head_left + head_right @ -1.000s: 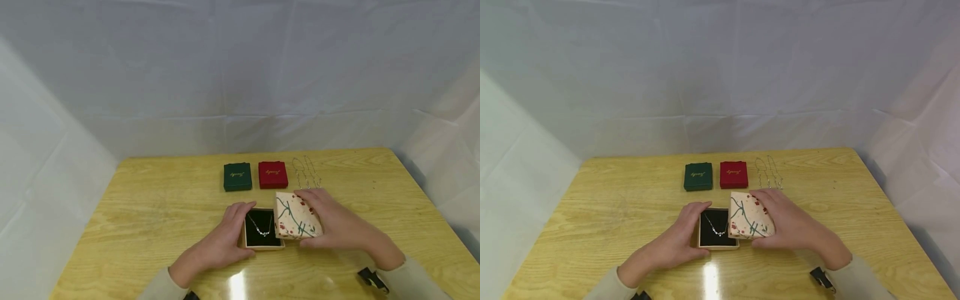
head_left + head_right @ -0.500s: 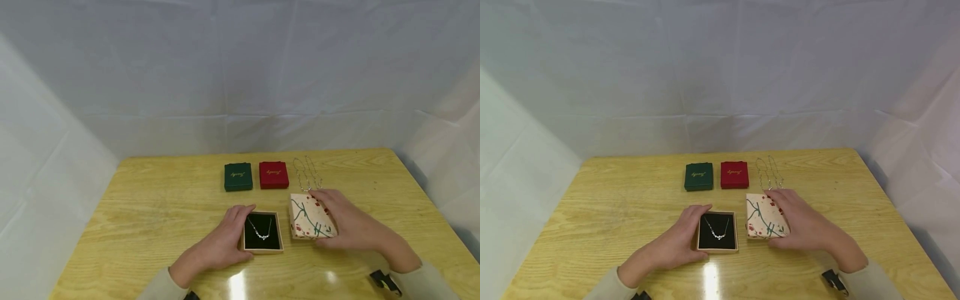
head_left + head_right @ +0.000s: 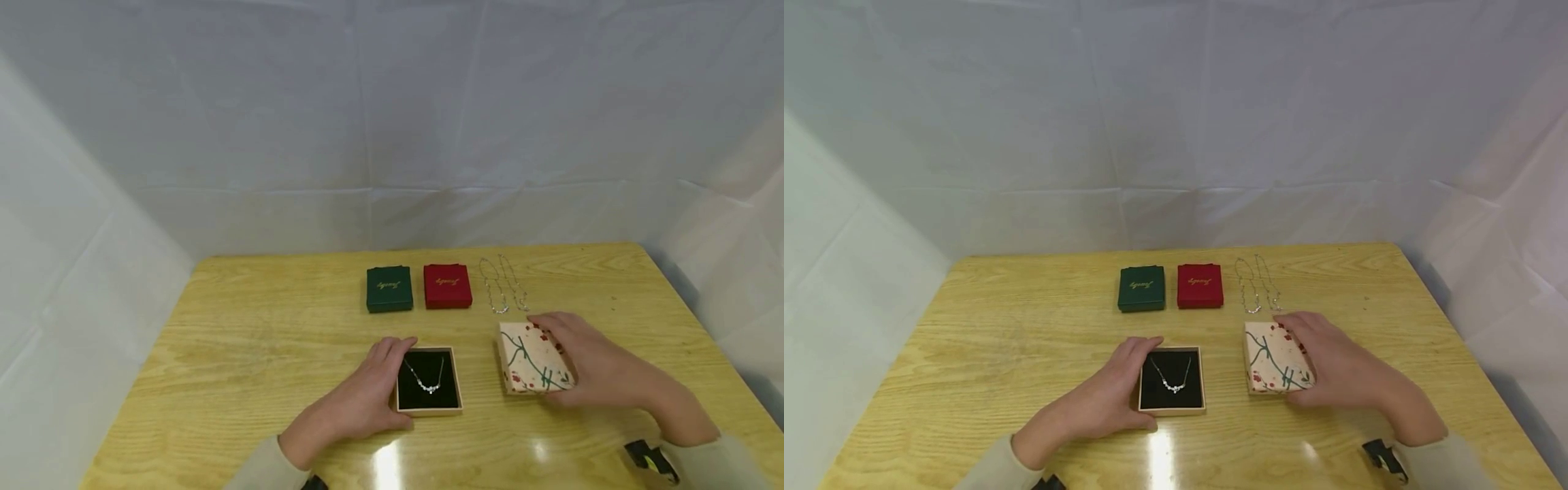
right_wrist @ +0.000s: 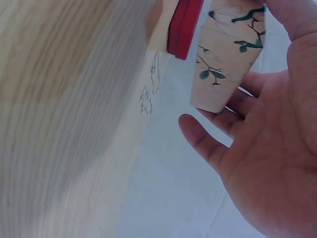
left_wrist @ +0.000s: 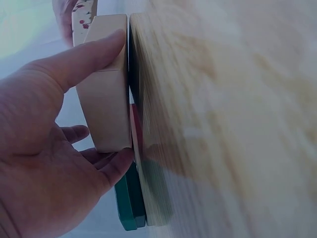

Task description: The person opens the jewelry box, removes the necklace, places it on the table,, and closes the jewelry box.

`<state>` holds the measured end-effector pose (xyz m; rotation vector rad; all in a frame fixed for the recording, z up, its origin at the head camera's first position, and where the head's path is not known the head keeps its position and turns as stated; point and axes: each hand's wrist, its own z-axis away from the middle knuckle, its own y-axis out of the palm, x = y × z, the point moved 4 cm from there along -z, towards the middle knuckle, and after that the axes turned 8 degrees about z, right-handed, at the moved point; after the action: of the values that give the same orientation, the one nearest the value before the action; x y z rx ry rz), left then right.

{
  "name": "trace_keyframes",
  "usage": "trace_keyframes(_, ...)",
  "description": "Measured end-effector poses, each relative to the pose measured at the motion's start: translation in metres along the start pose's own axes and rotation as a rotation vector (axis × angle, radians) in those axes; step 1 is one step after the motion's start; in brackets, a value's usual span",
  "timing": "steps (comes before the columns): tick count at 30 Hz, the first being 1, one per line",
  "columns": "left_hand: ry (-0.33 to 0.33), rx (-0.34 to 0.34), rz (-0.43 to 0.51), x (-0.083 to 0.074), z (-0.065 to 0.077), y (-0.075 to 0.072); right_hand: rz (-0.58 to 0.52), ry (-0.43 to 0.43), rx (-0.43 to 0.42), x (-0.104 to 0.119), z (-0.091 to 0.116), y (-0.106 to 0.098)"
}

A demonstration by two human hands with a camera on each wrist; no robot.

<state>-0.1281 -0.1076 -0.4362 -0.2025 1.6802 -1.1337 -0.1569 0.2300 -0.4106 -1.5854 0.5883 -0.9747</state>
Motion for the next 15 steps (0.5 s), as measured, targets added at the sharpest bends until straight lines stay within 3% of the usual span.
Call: trace_keyframes(15,-0.022,0.040,0.004,0.000,-0.003,0.003,0.001,-0.002,0.044,-0.021,0.014,0.000)
